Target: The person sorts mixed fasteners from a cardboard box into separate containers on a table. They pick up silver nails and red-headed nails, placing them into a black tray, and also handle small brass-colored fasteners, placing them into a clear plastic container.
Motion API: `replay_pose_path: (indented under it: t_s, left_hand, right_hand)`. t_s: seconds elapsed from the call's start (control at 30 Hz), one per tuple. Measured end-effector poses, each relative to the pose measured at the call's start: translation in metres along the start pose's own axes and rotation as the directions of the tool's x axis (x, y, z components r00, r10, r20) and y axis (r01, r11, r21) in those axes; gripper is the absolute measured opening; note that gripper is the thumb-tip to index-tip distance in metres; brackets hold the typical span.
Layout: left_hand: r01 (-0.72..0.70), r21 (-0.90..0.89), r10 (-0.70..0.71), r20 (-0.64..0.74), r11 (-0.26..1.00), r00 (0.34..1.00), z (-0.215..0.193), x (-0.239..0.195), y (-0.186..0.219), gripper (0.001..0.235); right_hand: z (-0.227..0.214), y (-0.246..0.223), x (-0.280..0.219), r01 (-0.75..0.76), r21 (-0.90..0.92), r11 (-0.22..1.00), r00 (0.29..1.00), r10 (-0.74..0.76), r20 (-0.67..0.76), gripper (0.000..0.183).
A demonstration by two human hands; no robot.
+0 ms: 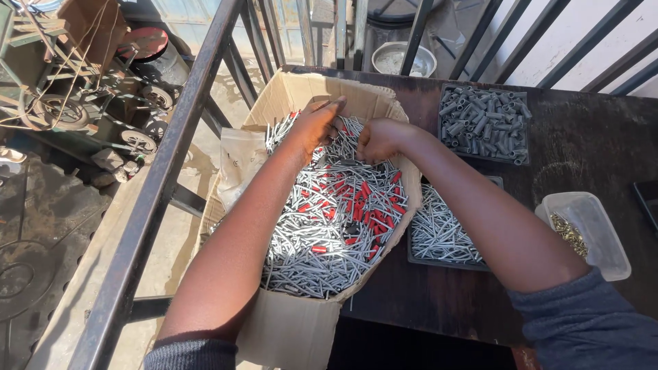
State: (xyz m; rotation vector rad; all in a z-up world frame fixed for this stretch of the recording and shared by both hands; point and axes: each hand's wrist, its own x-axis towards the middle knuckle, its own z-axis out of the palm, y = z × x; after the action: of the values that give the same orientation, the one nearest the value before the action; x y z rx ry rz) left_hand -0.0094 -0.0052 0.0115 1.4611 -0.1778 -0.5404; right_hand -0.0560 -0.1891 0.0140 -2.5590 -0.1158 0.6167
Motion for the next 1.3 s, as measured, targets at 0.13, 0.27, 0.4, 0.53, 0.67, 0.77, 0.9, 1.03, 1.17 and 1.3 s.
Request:
replay_pose_path:
  t_s: [0.13, 0.27, 0.4, 0.53, 0.67, 0.77, 0.9, 1.03, 1.17, 1.3]
  left_hand:
    - [-0.001, 0.031, 0.001, -0.002, 1.000, 1.000, 0.001, -0.005, 0.005, 0.039]
    - [0.022, 0.074, -0.020, -0.029, 0.997, 0.999, 0.003, -0.015, 0.011, 0.036]
    - [0.031, 0.081, -0.029, -0.033, 0.996, 0.999, 0.003, -0.008, 0.008, 0.035]
    - [0.049, 0.086, -0.045, -0.045, 0.995, 0.998, 0.004, -0.013, 0.017, 0.034]
    - [0.078, 0.086, -0.074, -0.052, 0.993, 0.996, 0.002, -0.015, 0.004, 0.033]
    - [0.039, 0.089, -0.035, -0.045, 0.995, 0.998, 0.004, -0.011, 0.013, 0.034]
    - [0.036, 0.084, -0.032, -0.046, 0.996, 0.998, 0.004, -0.008, 0.011, 0.035]
    - [0.057, 0.102, -0.053, -0.042, 0.993, 0.998, 0.004, -0.018, 0.014, 0.035]
    - [0.044, 0.098, -0.040, -0.037, 0.994, 0.998, 0.007, -0.020, 0.015, 0.034]
    - [0.055, 0.096, -0.051, -0.045, 0.994, 0.998, 0.008, -0.023, 0.020, 0.035]
  right_hand:
    - [0.018, 0.008, 0.007, -0.003, -0.299, 0.954, 0.979, -0.058, -0.195, 0.017]
    - [0.028, 0.011, 0.008, -0.049, -0.399, 0.916, 0.963, -0.063, -0.263, 0.019]
    - [0.027, 0.019, 0.015, -0.013, -0.497, 0.868, 0.952, -0.141, -0.272, 0.018]
    - [0.033, 0.032, 0.025, -0.027, -0.492, 0.870, 0.934, -0.154, -0.323, 0.019]
    - [0.048, 0.034, 0.026, 0.007, -0.536, 0.844, 0.938, -0.191, -0.289, 0.014]
    - [0.039, 0.034, 0.031, -0.016, -0.584, 0.811, 0.925, -0.210, -0.317, 0.013]
    - [0.034, 0.025, 0.023, -0.001, -0.621, 0.784, 0.919, -0.244, -0.310, 0.010]
    - [0.040, 0.029, 0.030, -0.010, -0.582, 0.813, 0.911, -0.233, -0.341, 0.012]
    - [0.034, 0.020, 0.014, -0.002, -0.559, 0.829, 0.913, -0.226, -0.339, 0.012]
    - [0.042, 0.032, 0.032, -0.057, -0.527, 0.848, 0.918, -0.163, -0.361, 0.017]
